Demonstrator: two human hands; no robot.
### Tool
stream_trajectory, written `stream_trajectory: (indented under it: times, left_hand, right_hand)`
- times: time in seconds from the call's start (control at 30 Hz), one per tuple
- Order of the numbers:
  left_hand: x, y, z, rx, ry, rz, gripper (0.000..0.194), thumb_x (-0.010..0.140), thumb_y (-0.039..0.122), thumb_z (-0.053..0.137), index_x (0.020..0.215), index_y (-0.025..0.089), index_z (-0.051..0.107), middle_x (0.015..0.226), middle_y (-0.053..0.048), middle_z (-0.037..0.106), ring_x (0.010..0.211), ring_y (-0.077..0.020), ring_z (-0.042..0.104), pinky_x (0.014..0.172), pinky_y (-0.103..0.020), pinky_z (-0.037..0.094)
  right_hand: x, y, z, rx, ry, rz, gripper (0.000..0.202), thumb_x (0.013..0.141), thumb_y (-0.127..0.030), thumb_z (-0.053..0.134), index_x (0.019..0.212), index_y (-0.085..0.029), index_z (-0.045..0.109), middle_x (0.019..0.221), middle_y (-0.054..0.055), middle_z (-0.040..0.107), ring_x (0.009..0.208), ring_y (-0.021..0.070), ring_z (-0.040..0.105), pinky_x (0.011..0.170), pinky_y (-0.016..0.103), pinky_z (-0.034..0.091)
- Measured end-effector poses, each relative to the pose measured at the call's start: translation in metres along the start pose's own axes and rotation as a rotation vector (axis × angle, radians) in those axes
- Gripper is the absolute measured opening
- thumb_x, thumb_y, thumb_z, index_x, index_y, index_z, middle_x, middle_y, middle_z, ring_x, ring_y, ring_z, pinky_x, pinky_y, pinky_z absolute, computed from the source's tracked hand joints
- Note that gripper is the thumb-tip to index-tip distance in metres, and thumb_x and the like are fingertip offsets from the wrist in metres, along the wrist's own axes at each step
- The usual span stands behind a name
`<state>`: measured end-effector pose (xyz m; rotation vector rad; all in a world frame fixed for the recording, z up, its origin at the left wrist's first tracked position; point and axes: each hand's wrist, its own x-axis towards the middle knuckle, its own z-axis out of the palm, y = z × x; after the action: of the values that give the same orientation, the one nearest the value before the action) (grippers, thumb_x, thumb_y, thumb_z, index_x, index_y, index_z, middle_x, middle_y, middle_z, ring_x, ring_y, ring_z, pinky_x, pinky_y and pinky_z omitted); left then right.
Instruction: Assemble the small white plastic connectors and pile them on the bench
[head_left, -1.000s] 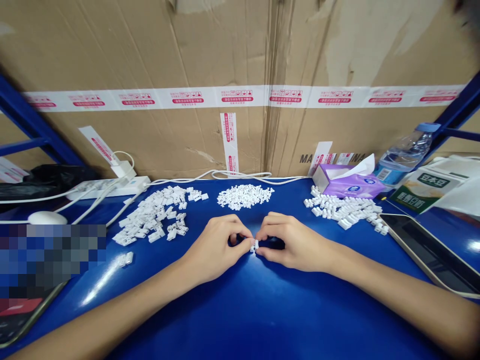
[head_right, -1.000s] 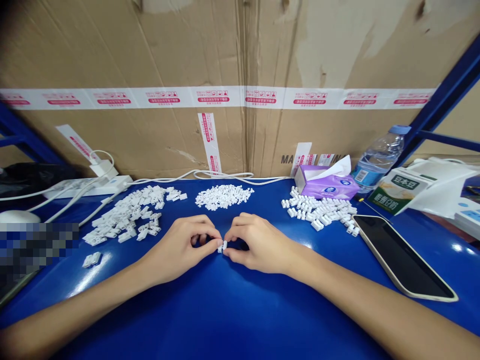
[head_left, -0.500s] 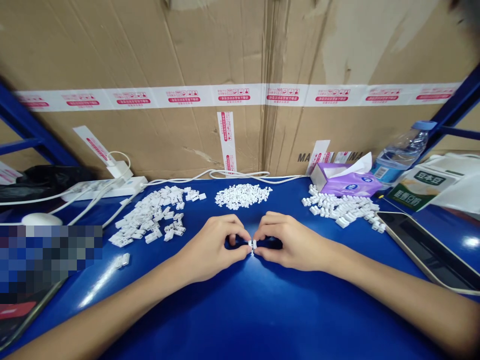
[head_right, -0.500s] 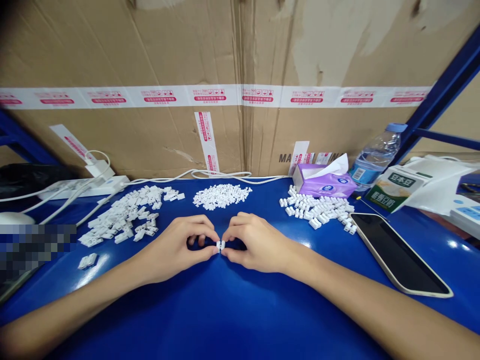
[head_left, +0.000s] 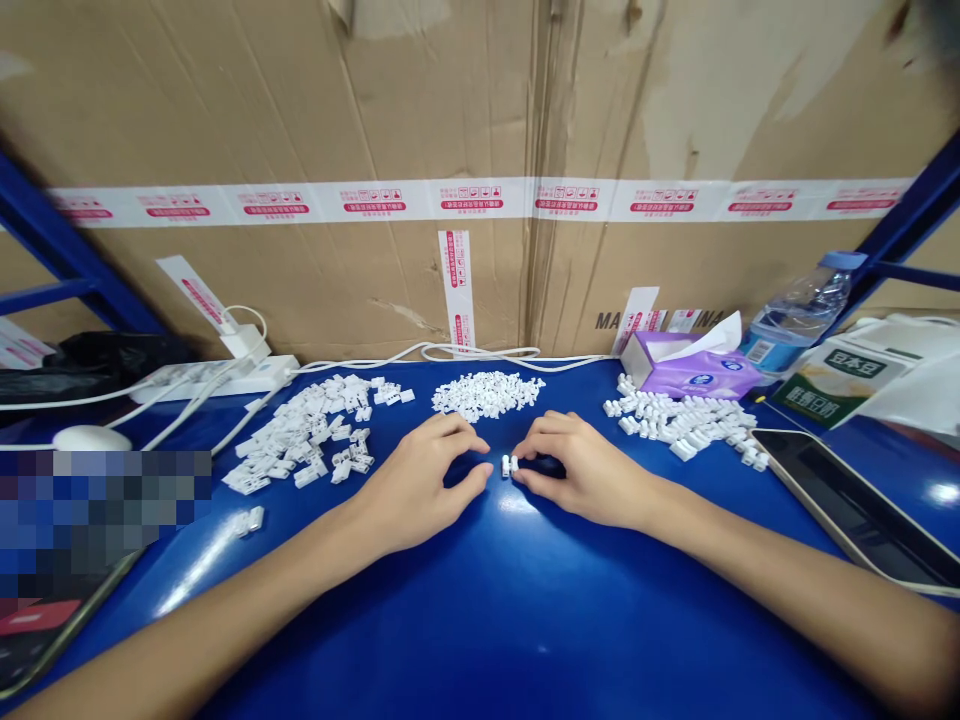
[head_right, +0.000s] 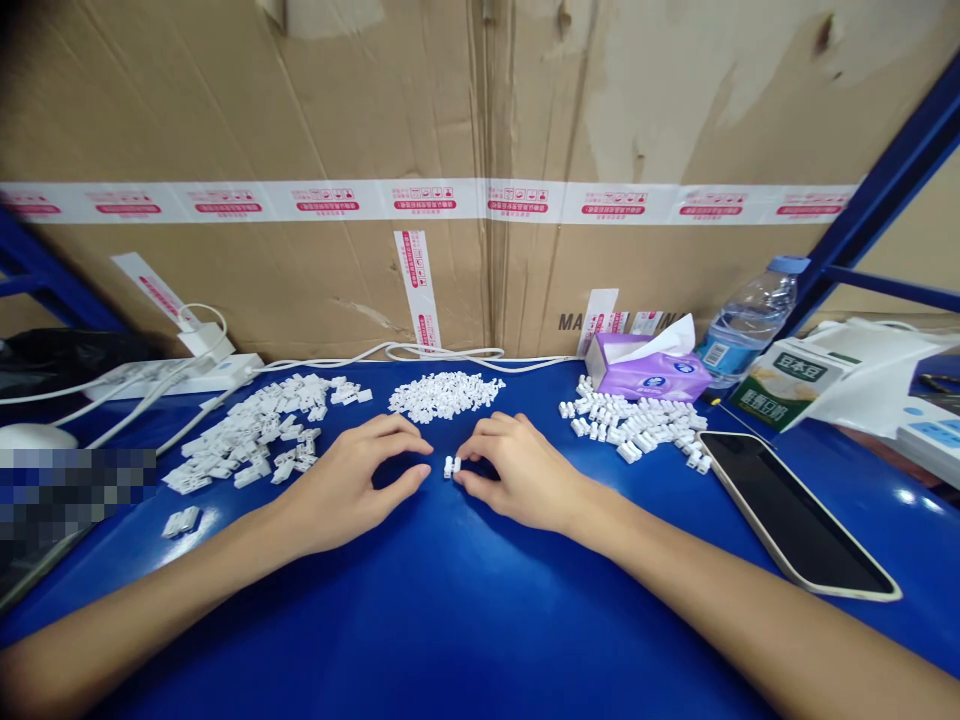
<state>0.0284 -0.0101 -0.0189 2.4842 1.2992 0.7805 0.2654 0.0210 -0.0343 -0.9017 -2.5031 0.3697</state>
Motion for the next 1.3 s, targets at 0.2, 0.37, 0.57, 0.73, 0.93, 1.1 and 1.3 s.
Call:
stream_trajectory:
  times: [0.2,0.37,0.57,0.73,0.93,1.1,1.3]
  left_hand:
    - [-0.005,0.002,0.008,0.146,-0.044,0.048,0.027,0.098,0.026,0.054,0.118,0.016,0.07,0.122,-0.011,0.068,0.112,-0.0271,0.063,0.1,-0.047,0.051]
    - [-0.014,0.006,0.014,0.28,-0.102,0.031,0.043,0.102,0.031,0.048,0.138,0.01,0.059,0.146,-0.017,0.057,0.133,-0.0322,0.054,0.111,-0.053,0.046]
    - [-0.017,0.005,0.02,0.329,-0.17,-0.023,0.055,0.105,0.034,0.037,0.151,0.005,0.044,0.16,-0.019,0.039,0.149,-0.0318,0.037,0.122,-0.054,0.033]
    - [-0.017,0.002,0.021,0.351,-0.208,-0.025,0.057,0.106,0.035,0.032,0.154,0.005,0.04,0.163,-0.018,0.032,0.152,-0.0299,0.029,0.124,-0.053,0.027]
    - [-0.018,0.0,0.021,0.34,-0.218,-0.012,0.058,0.106,0.036,0.033,0.155,0.006,0.039,0.163,-0.019,0.029,0.153,-0.0303,0.024,0.125,-0.054,0.024]
    - [-0.017,0.001,0.022,0.337,-0.222,-0.02,0.058,0.106,0.036,0.032,0.155,0.005,0.037,0.164,-0.019,0.029,0.154,-0.0305,0.023,0.125,-0.055,0.024]
    - [-0.016,0.002,0.022,0.365,-0.244,-0.032,0.059,0.106,0.037,0.03,0.156,0.005,0.037,0.164,-0.019,0.028,0.154,-0.0293,0.023,0.125,-0.053,0.023]
  right_hand:
    - [0.001,0.002,0.001,-0.03,0.013,0.02,0.017,0.095,-0.03,0.066,0.108,-0.021,0.073,0.099,0.006,0.07,0.097,0.0232,0.06,0.087,0.041,0.043]
    - [0.0,-0.001,-0.001,-0.069,0.01,0.04,0.019,0.095,-0.032,0.063,0.108,-0.022,0.074,0.101,0.007,0.07,0.1,0.0248,0.058,0.091,0.045,0.043]
    - [-0.006,-0.006,0.001,-0.193,0.02,0.09,0.05,0.095,-0.044,0.058,0.135,-0.013,0.062,0.133,0.017,0.064,0.124,0.0336,0.055,0.102,0.055,0.045]
    - [-0.014,-0.006,0.011,-0.294,-0.07,0.196,0.075,0.102,-0.057,0.038,0.155,-0.003,0.038,0.161,0.024,0.033,0.152,0.038,0.026,0.121,0.061,0.027]
    - [-0.014,-0.005,0.011,-0.285,-0.163,0.191,0.078,0.104,-0.06,0.028,0.159,-0.005,0.029,0.165,0.021,0.022,0.155,0.0327,0.015,0.126,0.058,0.016]
    - [-0.013,-0.008,0.009,-0.283,-0.202,0.198,0.08,0.104,-0.06,0.026,0.159,-0.002,0.026,0.164,0.022,0.019,0.155,0.033,0.014,0.126,0.059,0.016]
    - [-0.013,-0.006,0.01,-0.29,-0.183,0.185,0.079,0.104,-0.06,0.027,0.158,-0.003,0.03,0.164,0.022,0.022,0.155,0.0332,0.016,0.125,0.059,0.018]
